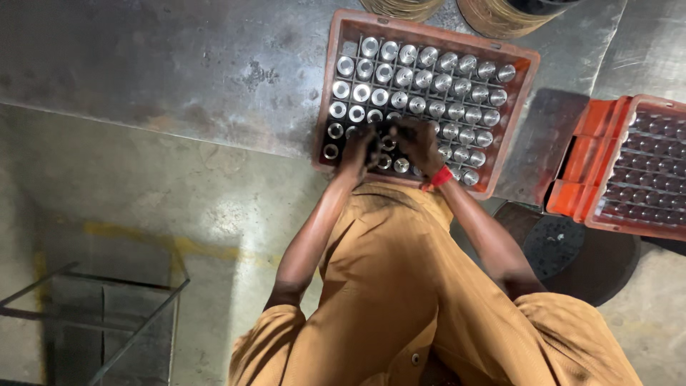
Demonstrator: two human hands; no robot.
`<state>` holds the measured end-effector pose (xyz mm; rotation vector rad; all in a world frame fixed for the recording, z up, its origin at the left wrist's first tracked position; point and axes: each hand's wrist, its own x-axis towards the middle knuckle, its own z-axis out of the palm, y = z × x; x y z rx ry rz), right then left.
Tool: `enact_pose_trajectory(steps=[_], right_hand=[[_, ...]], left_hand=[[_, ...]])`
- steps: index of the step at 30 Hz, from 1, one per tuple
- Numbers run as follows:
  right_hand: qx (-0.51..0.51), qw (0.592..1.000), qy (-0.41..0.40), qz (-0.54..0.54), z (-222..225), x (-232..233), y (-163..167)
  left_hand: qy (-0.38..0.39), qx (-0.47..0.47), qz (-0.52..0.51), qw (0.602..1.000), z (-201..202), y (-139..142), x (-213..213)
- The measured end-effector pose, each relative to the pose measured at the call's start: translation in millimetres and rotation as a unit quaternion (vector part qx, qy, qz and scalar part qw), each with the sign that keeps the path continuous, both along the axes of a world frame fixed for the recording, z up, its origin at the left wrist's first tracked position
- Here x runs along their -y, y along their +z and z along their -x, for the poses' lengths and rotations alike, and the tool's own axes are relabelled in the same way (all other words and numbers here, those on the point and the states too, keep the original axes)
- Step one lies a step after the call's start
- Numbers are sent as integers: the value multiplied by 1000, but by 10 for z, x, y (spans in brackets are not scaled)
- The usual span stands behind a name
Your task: The person picks white cylindrical candles from buckets and inserts them one at a time into metal cup molds set in a red tray on a steel table, occasionally repositioning the tray and reaching into the buckets for more candles. The tray of filled molds is handled and turned as the work proceeds.
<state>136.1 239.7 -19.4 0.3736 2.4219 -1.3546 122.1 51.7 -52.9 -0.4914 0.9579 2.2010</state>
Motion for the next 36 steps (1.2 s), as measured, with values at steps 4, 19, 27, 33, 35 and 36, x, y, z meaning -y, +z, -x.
enact_pose_trajectory(steps=[4, 19, 27, 33, 35, 36], right_hand=[[-295, 949, -3, -109, 311, -123, -55], [-304, 951, 58, -3, 218, -27, 64], [-211, 964, 162, -28, 275, -151, -81], [-390, 895, 64, -207, 792, -257, 158], [-380, 891, 93, -231, 882, -218, 210], [-374, 889, 108, -242, 914, -195, 227]], left_hand=[[86, 176, -128, 972, 55, -100, 134], [-19, -84, 76, 993, 63, 79, 29], [-63, -8, 105, 992, 92, -22, -16], [118, 87, -80, 986, 127, -55, 183], [107, 59, -68, 990, 118, -55, 208], [102, 45, -63, 992, 112, -57, 210]])
